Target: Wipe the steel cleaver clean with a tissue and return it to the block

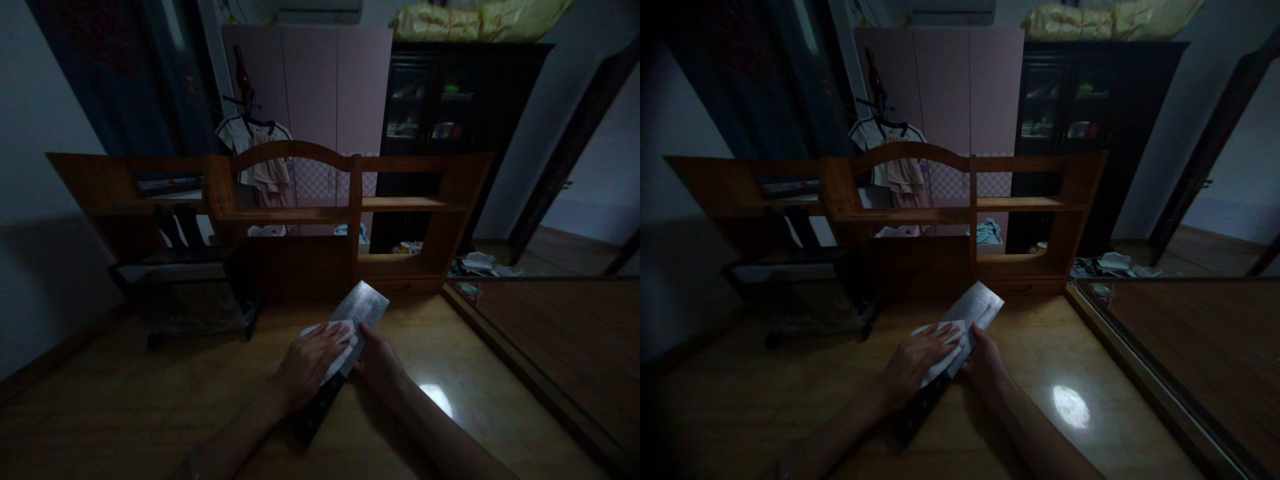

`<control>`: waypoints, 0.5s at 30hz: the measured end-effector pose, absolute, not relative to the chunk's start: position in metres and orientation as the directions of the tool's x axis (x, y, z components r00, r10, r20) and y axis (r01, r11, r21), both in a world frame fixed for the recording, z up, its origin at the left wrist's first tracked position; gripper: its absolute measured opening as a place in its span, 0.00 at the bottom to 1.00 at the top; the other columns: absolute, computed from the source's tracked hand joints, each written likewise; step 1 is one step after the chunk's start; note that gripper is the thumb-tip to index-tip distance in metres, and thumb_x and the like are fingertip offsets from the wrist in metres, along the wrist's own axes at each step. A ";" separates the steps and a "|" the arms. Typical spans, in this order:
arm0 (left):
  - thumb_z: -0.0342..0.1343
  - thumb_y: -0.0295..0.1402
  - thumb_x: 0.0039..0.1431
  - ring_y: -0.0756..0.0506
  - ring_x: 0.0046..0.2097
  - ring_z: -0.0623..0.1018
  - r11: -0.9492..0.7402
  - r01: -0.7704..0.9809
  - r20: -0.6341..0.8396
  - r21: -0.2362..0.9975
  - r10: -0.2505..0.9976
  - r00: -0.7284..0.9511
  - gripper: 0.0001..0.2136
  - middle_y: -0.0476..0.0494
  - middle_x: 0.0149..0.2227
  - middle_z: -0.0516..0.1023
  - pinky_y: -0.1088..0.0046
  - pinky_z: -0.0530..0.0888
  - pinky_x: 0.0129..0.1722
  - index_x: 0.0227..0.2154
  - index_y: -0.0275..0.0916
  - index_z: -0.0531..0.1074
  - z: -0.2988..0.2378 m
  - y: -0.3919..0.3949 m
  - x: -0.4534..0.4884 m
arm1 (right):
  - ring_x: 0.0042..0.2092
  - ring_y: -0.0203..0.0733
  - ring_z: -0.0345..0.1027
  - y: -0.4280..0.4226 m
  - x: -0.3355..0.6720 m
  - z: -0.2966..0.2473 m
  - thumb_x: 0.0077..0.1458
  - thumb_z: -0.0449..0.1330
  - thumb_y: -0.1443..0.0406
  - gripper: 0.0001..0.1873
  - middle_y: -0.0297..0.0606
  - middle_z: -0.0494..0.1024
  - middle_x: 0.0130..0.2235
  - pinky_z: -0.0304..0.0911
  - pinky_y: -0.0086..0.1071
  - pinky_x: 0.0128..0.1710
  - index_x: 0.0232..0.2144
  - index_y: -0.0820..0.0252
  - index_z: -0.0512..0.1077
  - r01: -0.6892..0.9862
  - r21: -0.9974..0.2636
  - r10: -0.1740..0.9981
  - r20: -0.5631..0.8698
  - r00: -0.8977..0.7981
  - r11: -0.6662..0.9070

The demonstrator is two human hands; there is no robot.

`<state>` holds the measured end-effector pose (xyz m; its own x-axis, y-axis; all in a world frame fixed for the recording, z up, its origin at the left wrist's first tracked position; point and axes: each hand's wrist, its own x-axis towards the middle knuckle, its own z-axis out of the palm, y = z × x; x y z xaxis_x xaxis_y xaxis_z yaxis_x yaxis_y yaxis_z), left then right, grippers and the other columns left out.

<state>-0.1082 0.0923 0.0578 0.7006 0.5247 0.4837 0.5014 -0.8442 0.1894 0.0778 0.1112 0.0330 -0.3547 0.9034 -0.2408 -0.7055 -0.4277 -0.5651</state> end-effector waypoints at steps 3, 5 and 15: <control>0.37 0.29 0.69 0.45 0.67 0.57 -0.815 0.551 0.494 0.177 0.558 0.667 0.21 0.46 0.66 0.59 0.56 0.57 0.66 0.61 0.43 0.62 0.056 0.096 -0.111 | 0.35 0.40 0.76 0.111 0.076 0.029 0.59 0.58 0.57 0.17 0.40 0.82 0.37 0.70 0.31 0.35 0.44 0.63 0.73 -0.692 -0.602 0.917 -0.235 -0.322 -0.397; 0.38 0.29 0.69 0.45 0.67 0.57 -0.789 0.586 0.509 0.185 0.587 0.629 0.21 0.47 0.66 0.58 0.57 0.58 0.66 0.62 0.43 0.60 0.054 0.098 -0.112 | 0.39 0.42 0.76 0.110 0.075 0.029 0.59 0.58 0.55 0.19 0.41 0.82 0.40 0.69 0.32 0.37 0.46 0.62 0.73 -0.689 -0.620 0.926 -0.215 -0.311 -0.376; 0.36 0.29 0.70 0.45 0.68 0.54 -0.815 0.549 0.562 0.189 0.548 0.620 0.23 0.45 0.68 0.52 0.58 0.58 0.66 0.66 0.42 0.52 0.057 0.098 -0.112 | 0.38 0.40 0.76 0.109 0.079 0.040 0.60 0.57 0.55 0.19 0.40 0.82 0.40 0.69 0.32 0.39 0.45 0.63 0.75 -0.693 -0.615 0.927 -0.230 -0.298 -0.375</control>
